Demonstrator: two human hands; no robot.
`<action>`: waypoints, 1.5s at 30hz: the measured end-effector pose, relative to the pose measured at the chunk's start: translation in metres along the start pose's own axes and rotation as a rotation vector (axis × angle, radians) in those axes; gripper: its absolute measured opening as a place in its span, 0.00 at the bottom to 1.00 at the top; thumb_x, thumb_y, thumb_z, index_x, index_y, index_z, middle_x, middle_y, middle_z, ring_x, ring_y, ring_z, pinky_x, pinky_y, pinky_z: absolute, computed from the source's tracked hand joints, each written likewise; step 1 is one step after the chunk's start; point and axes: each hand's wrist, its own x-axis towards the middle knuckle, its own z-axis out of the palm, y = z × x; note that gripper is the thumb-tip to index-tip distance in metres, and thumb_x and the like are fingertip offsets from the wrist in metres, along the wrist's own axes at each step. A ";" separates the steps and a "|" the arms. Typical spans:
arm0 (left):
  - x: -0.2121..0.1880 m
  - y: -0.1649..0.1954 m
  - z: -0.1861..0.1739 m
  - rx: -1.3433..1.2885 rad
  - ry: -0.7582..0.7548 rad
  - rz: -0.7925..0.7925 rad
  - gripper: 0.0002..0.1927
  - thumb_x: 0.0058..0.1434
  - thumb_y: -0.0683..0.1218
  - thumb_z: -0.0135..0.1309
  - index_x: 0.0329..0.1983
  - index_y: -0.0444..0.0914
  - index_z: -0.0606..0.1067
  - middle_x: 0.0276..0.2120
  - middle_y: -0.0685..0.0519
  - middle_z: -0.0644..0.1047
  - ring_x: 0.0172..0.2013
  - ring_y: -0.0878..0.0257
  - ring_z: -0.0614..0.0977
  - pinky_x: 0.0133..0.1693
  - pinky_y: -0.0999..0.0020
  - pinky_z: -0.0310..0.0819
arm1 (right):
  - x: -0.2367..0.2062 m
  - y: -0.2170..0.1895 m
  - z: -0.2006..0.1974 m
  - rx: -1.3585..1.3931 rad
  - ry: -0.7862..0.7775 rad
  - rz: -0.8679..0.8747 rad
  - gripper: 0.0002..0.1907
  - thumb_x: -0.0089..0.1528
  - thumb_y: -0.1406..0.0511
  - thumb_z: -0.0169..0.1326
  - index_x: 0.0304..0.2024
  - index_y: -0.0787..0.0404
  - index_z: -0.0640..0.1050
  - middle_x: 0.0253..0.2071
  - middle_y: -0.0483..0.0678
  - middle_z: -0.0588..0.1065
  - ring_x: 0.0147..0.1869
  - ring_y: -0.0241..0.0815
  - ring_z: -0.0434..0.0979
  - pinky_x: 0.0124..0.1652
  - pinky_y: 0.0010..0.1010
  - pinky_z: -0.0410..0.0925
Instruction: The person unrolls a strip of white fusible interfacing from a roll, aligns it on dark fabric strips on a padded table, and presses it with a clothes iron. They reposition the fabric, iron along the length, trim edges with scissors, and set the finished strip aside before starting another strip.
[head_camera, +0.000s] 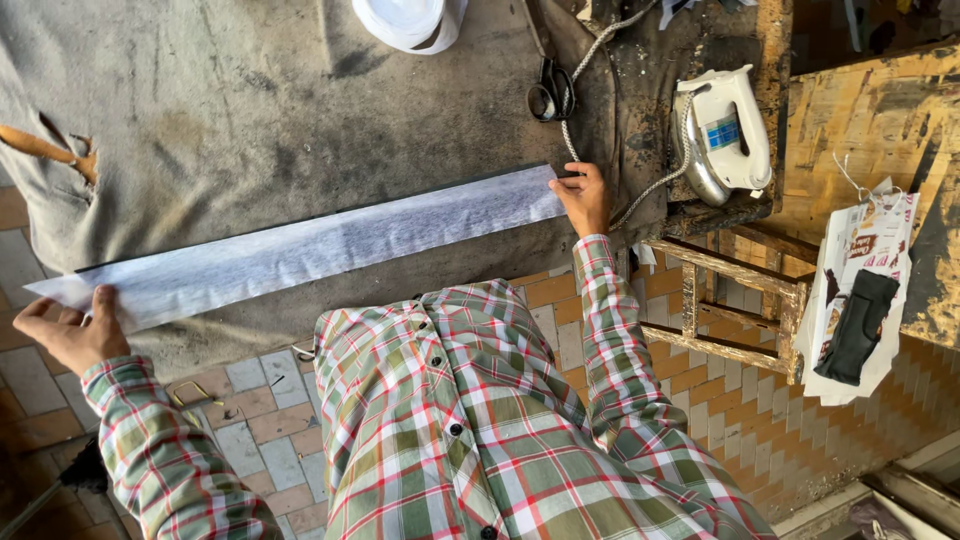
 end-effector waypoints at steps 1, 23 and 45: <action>0.000 0.000 0.001 0.025 0.013 -0.008 0.30 0.68 0.35 0.60 0.66 0.37 0.56 0.56 0.33 0.80 0.59 0.51 0.85 0.64 0.60 0.82 | 0.000 0.000 0.000 -0.036 0.011 0.000 0.24 0.58 0.68 0.69 0.54 0.65 0.74 0.40 0.53 0.83 0.42 0.39 0.84 0.42 0.29 0.75; 0.000 0.001 0.011 0.435 0.149 0.085 0.26 0.67 0.42 0.63 0.62 0.35 0.64 0.50 0.49 0.76 0.51 0.59 0.82 0.54 0.61 0.80 | -0.013 -0.006 0.019 -0.532 0.417 -0.353 0.24 0.52 0.67 0.73 0.45 0.60 0.75 0.40 0.48 0.80 0.45 0.41 0.78 0.50 0.42 0.69; 0.008 -0.012 0.015 0.546 0.159 -0.021 0.32 0.65 0.46 0.65 0.66 0.30 0.65 0.59 0.41 0.75 0.60 0.52 0.77 0.62 0.59 0.75 | 0.120 0.005 -0.193 1.554 0.962 0.507 0.34 0.57 0.53 0.64 0.58 0.67 0.73 0.53 0.56 0.77 0.49 0.49 0.76 0.44 0.40 0.72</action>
